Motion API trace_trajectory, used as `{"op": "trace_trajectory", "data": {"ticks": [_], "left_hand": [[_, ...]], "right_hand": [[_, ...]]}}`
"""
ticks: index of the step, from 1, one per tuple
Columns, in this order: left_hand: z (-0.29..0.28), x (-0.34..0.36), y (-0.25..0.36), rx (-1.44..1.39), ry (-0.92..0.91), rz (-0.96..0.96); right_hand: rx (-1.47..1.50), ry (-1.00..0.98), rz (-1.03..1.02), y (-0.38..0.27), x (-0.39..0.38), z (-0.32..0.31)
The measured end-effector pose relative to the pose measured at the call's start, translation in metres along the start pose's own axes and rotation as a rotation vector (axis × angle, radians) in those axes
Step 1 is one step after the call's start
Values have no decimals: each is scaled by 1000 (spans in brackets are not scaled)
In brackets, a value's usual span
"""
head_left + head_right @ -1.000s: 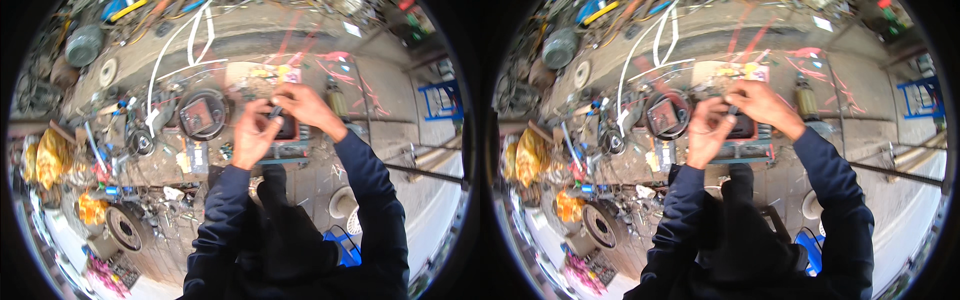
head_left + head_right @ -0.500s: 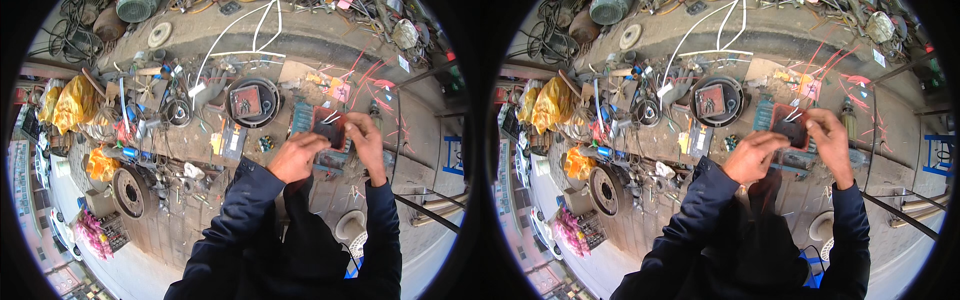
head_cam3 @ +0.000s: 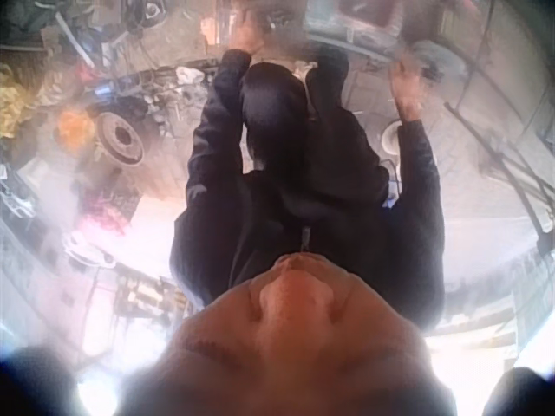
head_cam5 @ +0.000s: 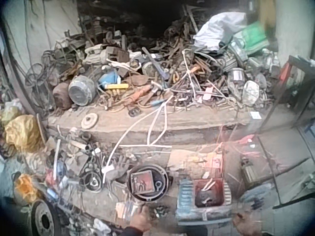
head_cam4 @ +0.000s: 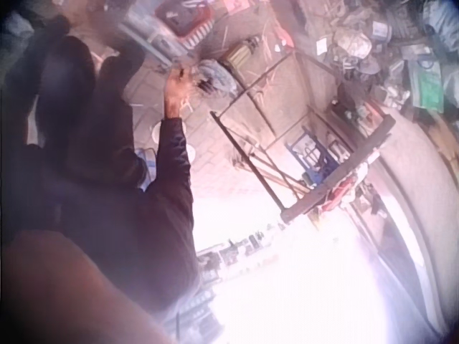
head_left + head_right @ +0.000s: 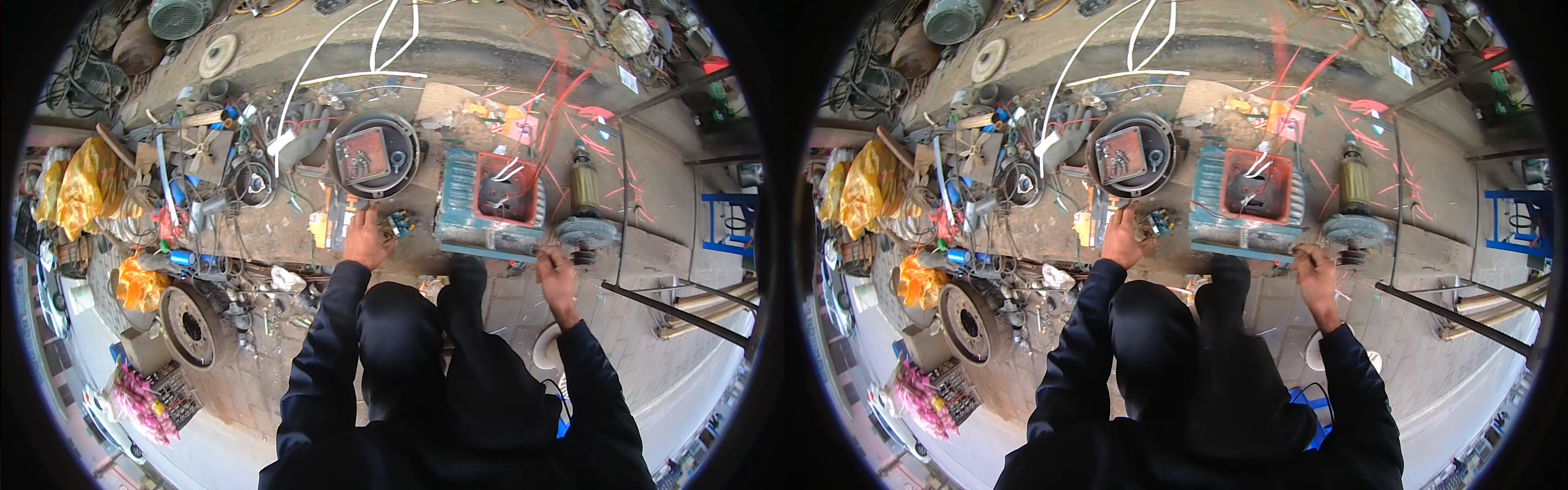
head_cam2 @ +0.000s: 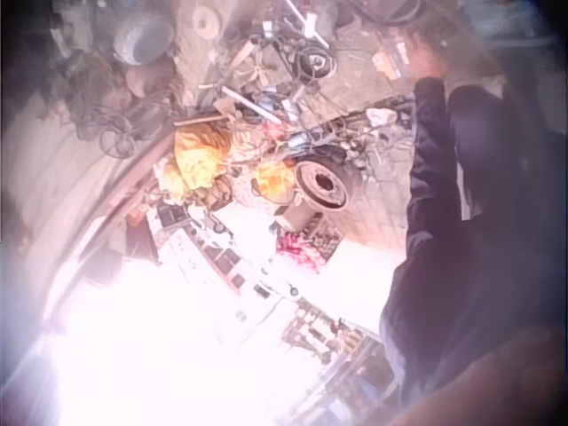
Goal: The person sits on the floor and works on a small electronic component, using pliers to strip and adjust wires. They manipulate the component with both hands, occasionally picking up and setting down tools.
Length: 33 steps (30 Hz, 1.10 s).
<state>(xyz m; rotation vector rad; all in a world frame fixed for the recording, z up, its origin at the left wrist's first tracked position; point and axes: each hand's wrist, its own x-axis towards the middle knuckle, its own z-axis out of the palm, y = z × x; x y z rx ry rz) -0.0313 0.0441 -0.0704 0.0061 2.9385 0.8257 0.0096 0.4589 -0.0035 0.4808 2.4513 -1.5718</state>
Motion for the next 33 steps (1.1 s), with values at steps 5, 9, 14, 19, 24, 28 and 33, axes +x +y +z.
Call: {"op": "trace_trajectory", "data": {"ticks": [5,9,14,19,24,28,33], "left_hand": [[28,7,6,76,44,39],[24,6,7,62,79,66],[-21,-26,5,-293,268,-23],[-111,-75,19,-1100,407,-363],[-186,-106,65,-1379,480,-72],[-195,-106,98,-1691,429,71],[-183,-84,97,-2069,431,86]], "right_hand": [[-73,-121,141,25,-18,10],[-58,-185,163,27,-28,17],[-79,-232,143,24,-41,21],[7,-237,105,-3,-47,24],[111,-161,-55,-123,-57,-6],[260,-152,-340,-256,-98,-32],[-177,-265,-593,-320,-147,8]]}}
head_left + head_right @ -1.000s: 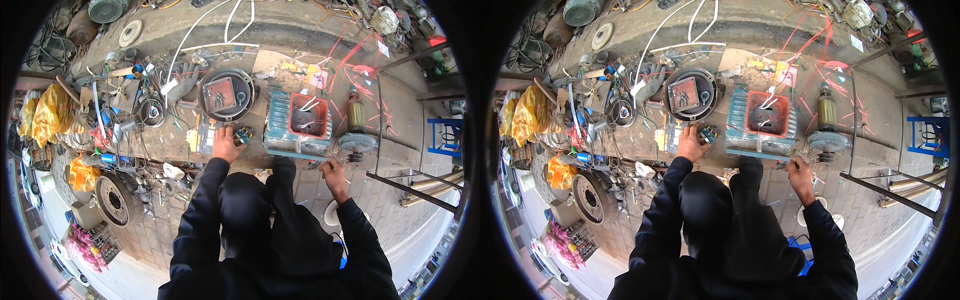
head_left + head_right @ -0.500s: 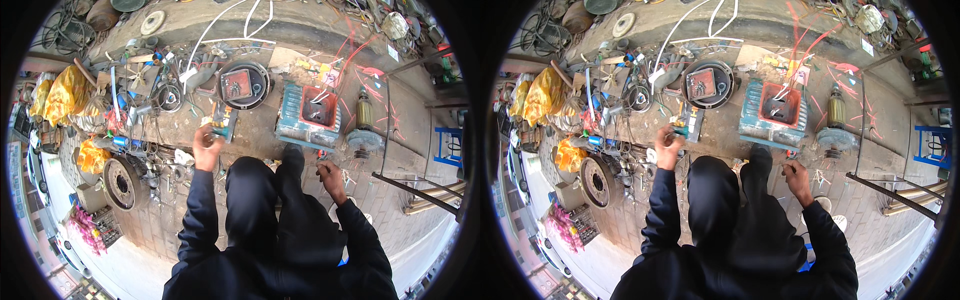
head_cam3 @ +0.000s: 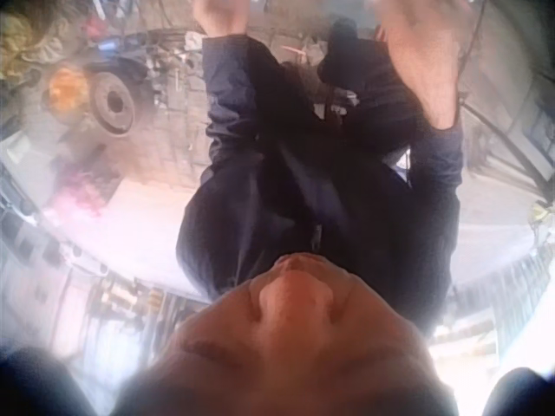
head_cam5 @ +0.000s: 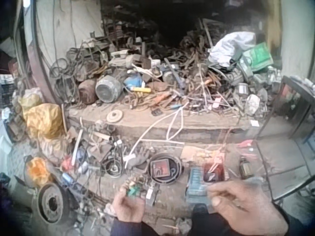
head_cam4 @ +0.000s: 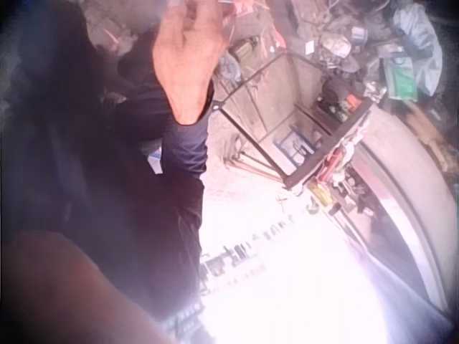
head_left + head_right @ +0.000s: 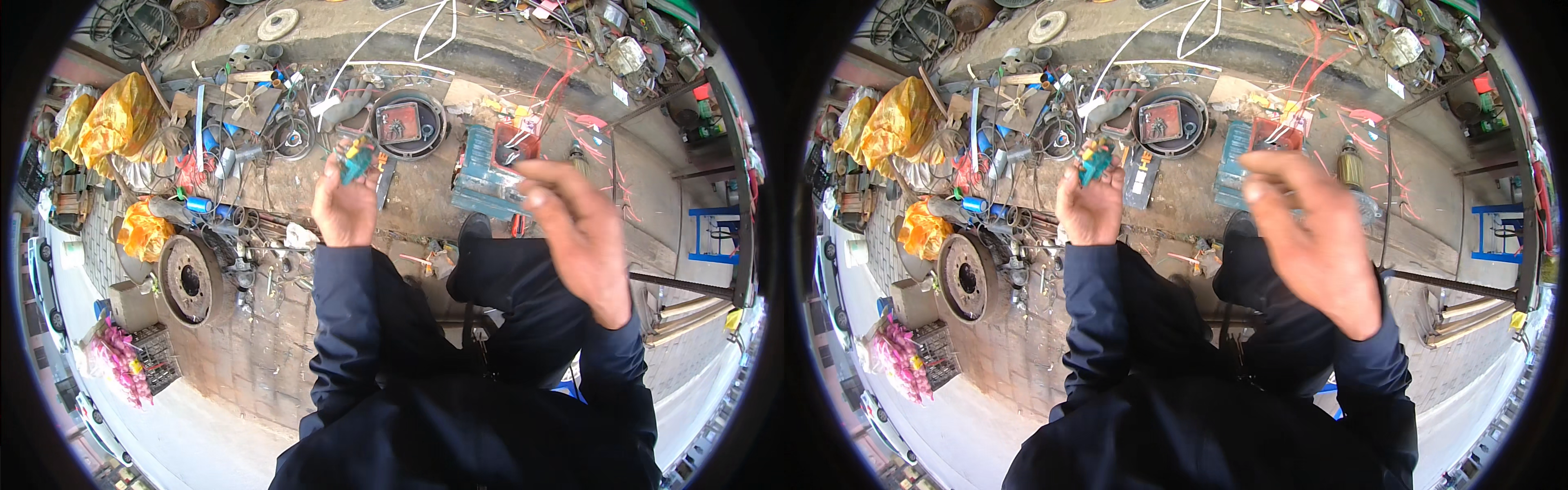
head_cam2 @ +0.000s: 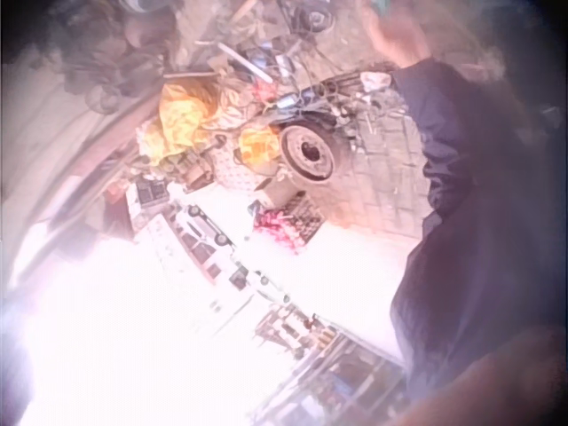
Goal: The person sits on the floor and works on a small electronic component, using pliers to strip and adjust wires. They manipulate the component with both hands, occasionally picking up and setting down tools.
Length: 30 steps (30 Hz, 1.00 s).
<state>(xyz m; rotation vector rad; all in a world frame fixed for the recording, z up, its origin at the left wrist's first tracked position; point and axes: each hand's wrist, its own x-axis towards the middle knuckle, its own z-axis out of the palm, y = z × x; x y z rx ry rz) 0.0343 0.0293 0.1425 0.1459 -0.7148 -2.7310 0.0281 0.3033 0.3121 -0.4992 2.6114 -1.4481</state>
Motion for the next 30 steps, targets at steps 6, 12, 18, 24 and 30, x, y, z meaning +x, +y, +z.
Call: {"op": "trace_trajectory", "data": {"ticks": [6,12,18,24,30], "left_hand": [[-30,10,28,-99,290,15],[-37,2,51,-182,288,14],[-37,4,55,-80,283,-22],[-39,1,55,-80,264,-85],[-39,0,55,-59,289,-89]], "right_hand": [[-391,-260,154,104,8,213],[-679,-135,159,246,34,344],[-689,-88,113,285,29,364],[-614,-4,66,280,48,382],[-440,-58,11,266,84,394]]}}
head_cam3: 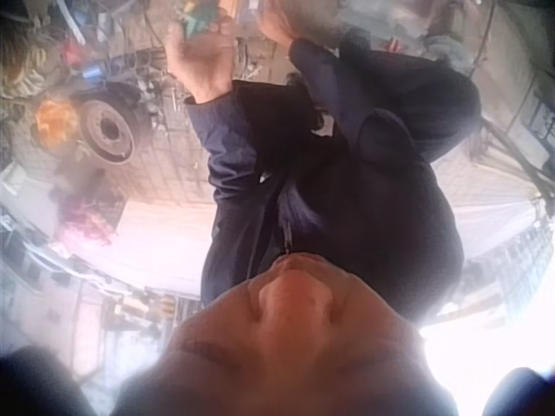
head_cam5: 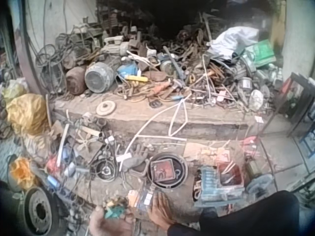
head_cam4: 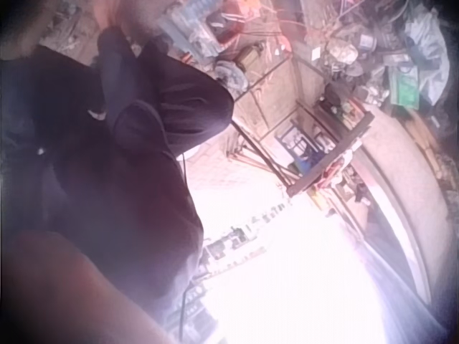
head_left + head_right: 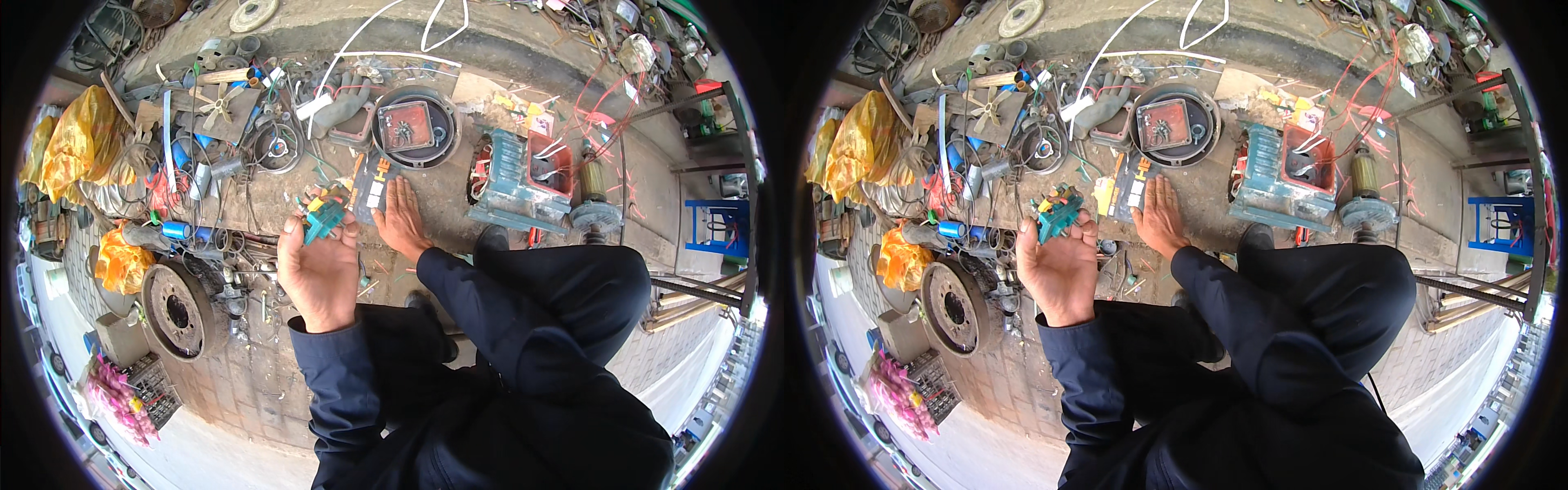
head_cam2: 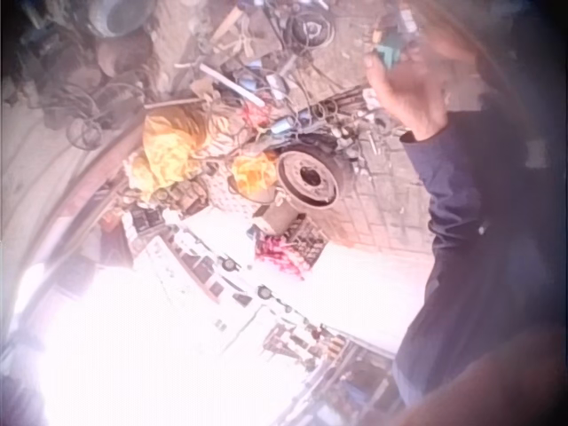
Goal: The person sits on the floor and works on a small electronic component, using pliers to strip and adjust wires. They manipulate the component with both hands, occasionally picking up and setting down tools.
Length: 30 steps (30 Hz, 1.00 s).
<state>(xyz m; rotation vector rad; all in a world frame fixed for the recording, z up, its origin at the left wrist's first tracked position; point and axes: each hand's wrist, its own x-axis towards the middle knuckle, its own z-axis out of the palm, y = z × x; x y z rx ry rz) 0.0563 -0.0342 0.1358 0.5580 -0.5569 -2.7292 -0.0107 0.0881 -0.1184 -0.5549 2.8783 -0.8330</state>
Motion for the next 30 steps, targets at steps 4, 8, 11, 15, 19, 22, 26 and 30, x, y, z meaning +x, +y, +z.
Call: {"op": "trace_trajectory", "data": {"ticks": [4,8,11,15,19,22,26,30], "left_hand": [[-1,2,-1,-1,16,8],[-3,3,0,-4,8,7],[-1,3,0,9,-14,3],[1,4,-2,32,-29,-6],[1,5,-2,52,-12,-13],[-2,5,-2,35,-22,-18],[-5,6,-2,17,21,-4],[-6,6,-1,24,19,-18]], "right_hand": [[86,56,17,5,-3,-8],[-150,111,131,24,-13,-17],[-219,72,177,29,-7,-13],[-107,74,136,12,15,5],[-6,82,177,3,22,9],[-35,118,91,6,-3,-1],[-102,-26,93,4,-46,-7],[-147,16,17,-3,-52,-1]]}}
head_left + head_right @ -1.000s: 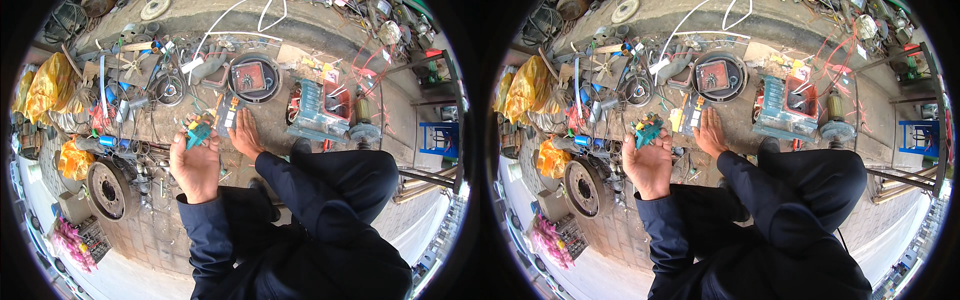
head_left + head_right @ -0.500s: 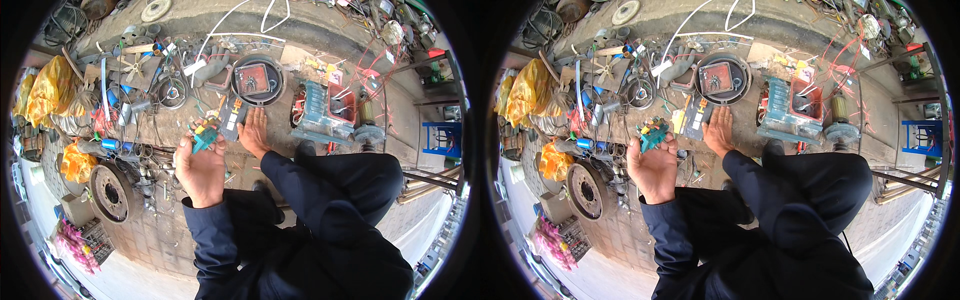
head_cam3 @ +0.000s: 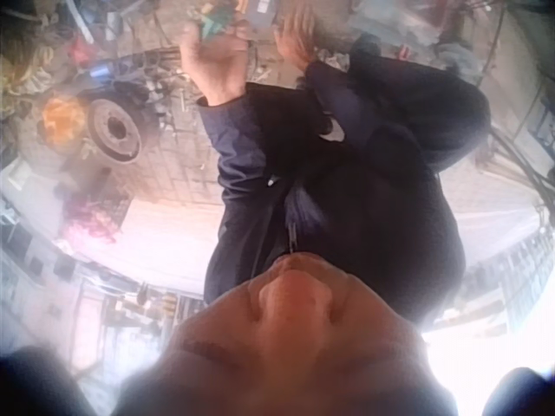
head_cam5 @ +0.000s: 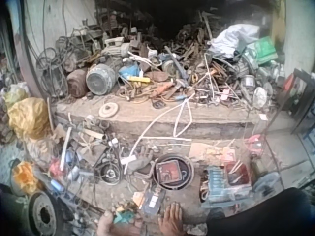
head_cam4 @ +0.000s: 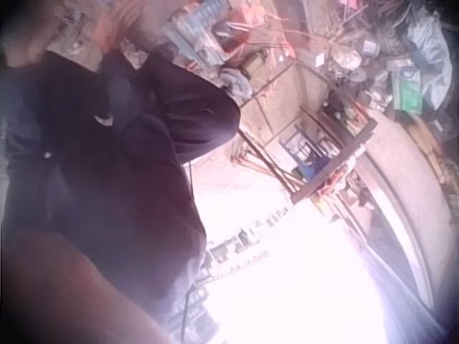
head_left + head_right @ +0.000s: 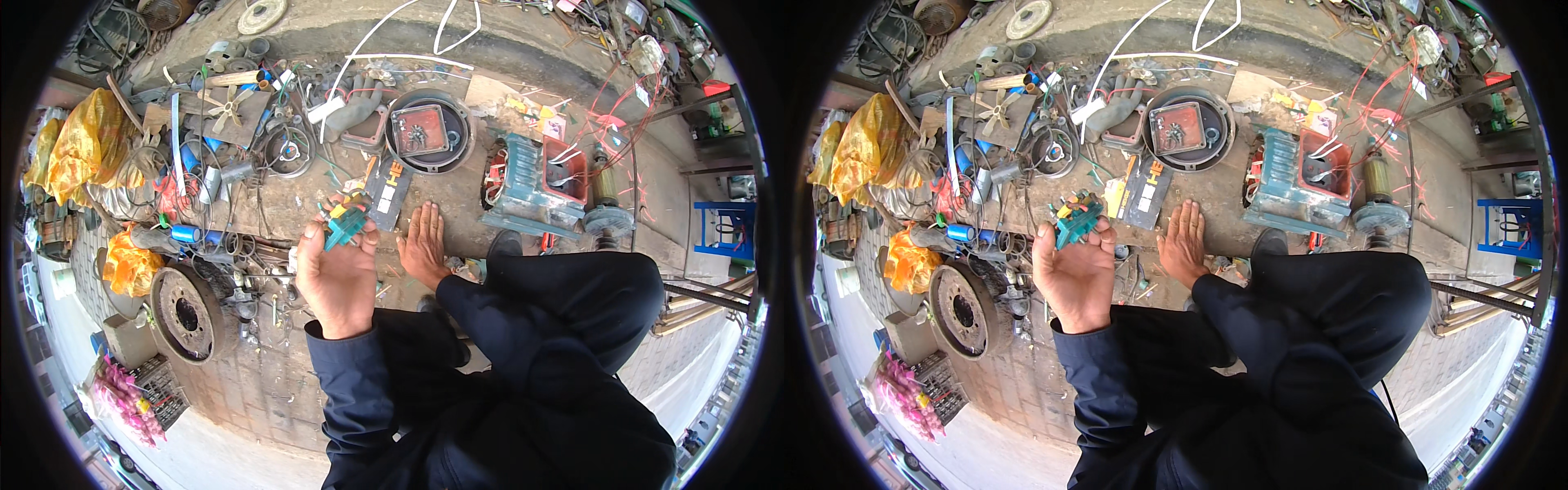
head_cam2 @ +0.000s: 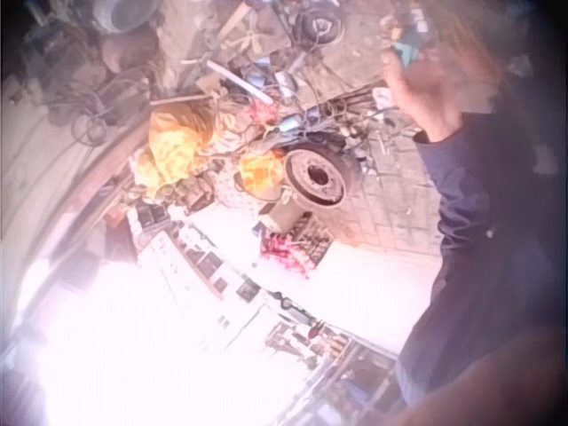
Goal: The person sits on the floor and works on a small electronic component, using pliers to strip and adjust wires. They manipulate the component with both hands, occasionally picking up and setting down tools.
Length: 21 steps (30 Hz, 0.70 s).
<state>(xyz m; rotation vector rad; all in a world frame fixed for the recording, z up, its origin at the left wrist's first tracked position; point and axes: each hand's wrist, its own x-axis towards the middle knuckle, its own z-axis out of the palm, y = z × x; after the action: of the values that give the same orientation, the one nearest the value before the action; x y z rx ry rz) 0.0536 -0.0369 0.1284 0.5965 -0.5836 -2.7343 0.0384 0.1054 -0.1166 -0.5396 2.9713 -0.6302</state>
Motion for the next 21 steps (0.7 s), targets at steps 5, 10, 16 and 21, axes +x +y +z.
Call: {"op": "trace_trajectory", "data": {"ticks": [5,10,16,21], "left_hand": [[2,0,1,40,-55,-24],[5,2,-2,27,-3,-5],[4,3,-5,11,8,5],[6,1,-4,21,-21,-40]], "right_hand": [[22,6,-22,-3,44,4],[21,62,-111,8,32,-9],[-17,-46,-65,16,-5,-16],[-8,-19,-111,16,32,-17]]}}
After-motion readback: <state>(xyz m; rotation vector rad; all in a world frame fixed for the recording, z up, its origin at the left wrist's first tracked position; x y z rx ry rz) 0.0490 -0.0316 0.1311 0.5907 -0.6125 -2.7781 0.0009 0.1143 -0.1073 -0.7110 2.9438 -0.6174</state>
